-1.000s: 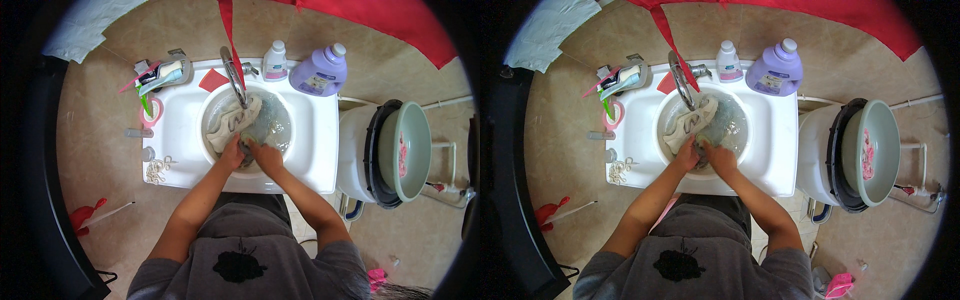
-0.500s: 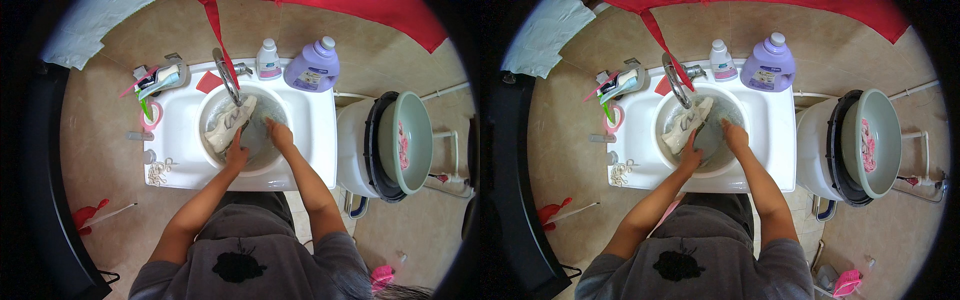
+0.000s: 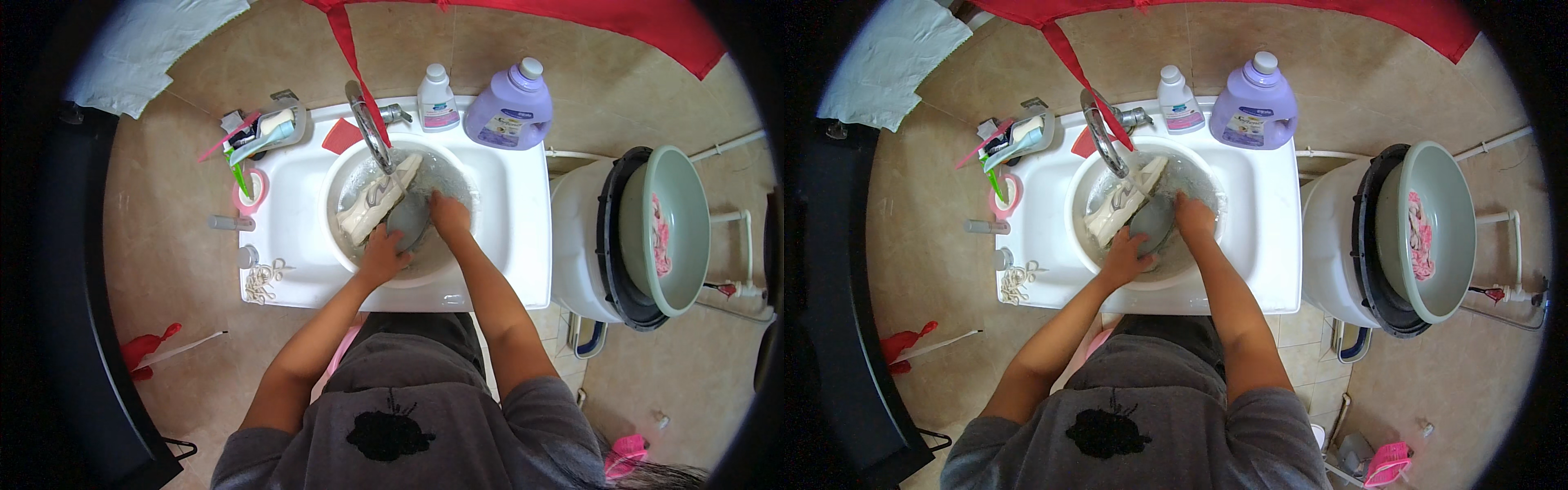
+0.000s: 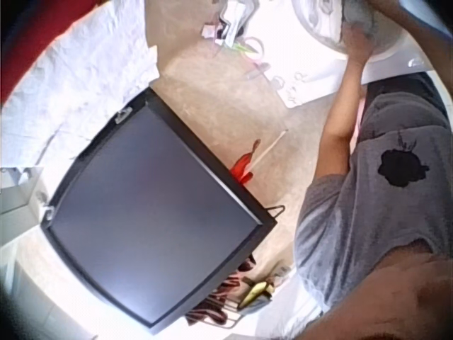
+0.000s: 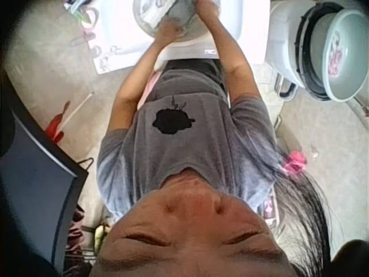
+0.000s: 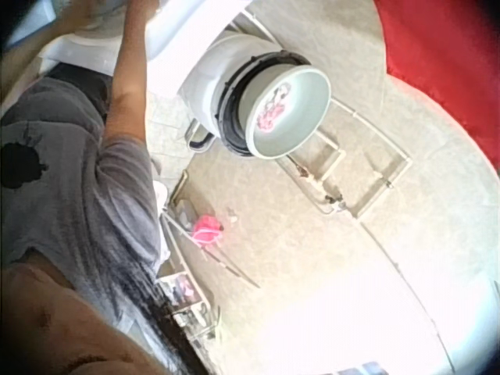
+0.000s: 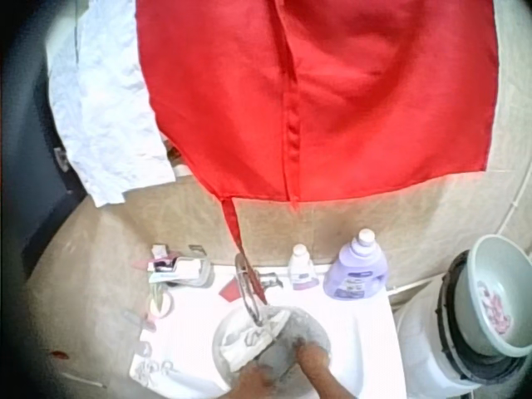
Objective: The person scrubs a pair of white sneakers with a brush and water in a bathroom sink, rinses them, and places them on the sink edge. The person then washes their hands and cleans the sink basin with a sponge.
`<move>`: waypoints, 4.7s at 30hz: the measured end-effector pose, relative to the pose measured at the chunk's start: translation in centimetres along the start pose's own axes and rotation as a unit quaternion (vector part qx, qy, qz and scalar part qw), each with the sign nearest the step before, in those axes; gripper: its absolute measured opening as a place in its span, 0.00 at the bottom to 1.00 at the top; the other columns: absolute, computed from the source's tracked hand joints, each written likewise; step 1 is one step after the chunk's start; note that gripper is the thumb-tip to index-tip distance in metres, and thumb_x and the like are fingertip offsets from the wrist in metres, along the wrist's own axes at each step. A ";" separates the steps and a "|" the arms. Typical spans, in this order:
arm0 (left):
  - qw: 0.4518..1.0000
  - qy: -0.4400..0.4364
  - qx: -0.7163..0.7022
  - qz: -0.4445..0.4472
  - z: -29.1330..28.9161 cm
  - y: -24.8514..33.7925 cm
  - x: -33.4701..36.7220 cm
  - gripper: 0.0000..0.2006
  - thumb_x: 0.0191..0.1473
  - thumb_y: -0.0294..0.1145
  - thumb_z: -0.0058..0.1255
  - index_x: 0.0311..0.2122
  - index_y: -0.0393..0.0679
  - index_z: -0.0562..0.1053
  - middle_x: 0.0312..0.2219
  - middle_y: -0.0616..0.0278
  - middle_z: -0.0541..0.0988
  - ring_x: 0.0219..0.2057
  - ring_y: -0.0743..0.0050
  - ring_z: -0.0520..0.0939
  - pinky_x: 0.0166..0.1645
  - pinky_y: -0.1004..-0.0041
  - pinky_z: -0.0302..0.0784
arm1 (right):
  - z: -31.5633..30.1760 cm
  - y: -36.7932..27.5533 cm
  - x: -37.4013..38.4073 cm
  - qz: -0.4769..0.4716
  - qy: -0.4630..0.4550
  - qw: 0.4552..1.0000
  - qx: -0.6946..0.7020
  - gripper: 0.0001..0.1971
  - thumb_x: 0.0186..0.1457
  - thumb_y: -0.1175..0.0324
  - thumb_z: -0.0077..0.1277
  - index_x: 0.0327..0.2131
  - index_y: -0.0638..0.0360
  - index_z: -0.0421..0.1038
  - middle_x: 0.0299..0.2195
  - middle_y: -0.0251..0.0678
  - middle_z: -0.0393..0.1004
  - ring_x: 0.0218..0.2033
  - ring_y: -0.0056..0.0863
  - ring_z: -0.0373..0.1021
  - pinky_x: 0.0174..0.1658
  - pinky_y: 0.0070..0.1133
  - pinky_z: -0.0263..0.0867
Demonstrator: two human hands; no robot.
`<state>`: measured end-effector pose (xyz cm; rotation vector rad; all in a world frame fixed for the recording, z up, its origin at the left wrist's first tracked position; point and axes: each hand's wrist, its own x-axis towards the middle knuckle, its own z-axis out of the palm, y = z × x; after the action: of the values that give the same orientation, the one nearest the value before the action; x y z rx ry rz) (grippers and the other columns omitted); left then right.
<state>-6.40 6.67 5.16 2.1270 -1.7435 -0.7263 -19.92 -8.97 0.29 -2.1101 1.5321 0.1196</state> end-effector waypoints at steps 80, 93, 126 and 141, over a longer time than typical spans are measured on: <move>0.805 0.082 -0.521 -0.273 -0.4 -2.1 1.2 0.17 0.62 0.34 0.42 0.55 0.47 0.70 0.37 0.57 0.76 0.30 0.75 0.77 0.28 0.74 0.76 | 0.1 0.4 -3.4 -0.109 0.113 0.985 -0.074 0.23 0.60 0.62 0.41 0.59 0.31 0.61 0.29 0.47 0.73 0.24 0.44 0.73 0.31 0.37 0.70; 0.894 0.157 -0.352 -0.230 2.7 -4.2 1.9 0.15 0.57 0.32 0.50 0.49 0.41 0.71 0.40 0.52 0.78 0.38 0.63 0.80 0.42 0.66 0.76 | 0.6 -4.2 -9.0 -0.132 0.022 0.990 0.035 0.20 0.61 0.58 0.41 0.57 0.32 0.63 0.26 0.48 0.76 0.26 0.48 0.74 0.29 0.40 0.69; 0.695 0.094 -0.605 -0.376 -0.2 -0.7 0.6 0.07 0.58 0.30 0.49 0.42 0.47 0.68 0.36 0.61 0.74 0.35 0.72 0.75 0.34 0.71 0.74 | 0.0 -3.2 -13.9 -0.230 0.052 0.969 0.077 0.24 0.58 0.64 0.44 0.58 0.31 0.61 0.24 0.47 0.74 0.22 0.47 0.72 0.25 0.39 0.69; 0.804 0.185 -0.499 -0.265 -0.3 3.3 1.4 0.22 0.50 0.20 0.52 0.51 0.43 0.67 0.40 0.57 0.75 0.40 0.64 0.77 0.42 0.70 0.74 | 2.7 -1.2 -7.1 -0.033 0.204 0.945 0.255 0.21 0.64 0.60 0.37 0.58 0.54 0.63 0.42 0.57 0.70 0.40 0.48 0.70 0.44 0.35 0.65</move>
<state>-8.73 4.52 6.90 1.7351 -0.3278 -0.9724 -20.77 -1.42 1.01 -1.8224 1.5004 -0.7064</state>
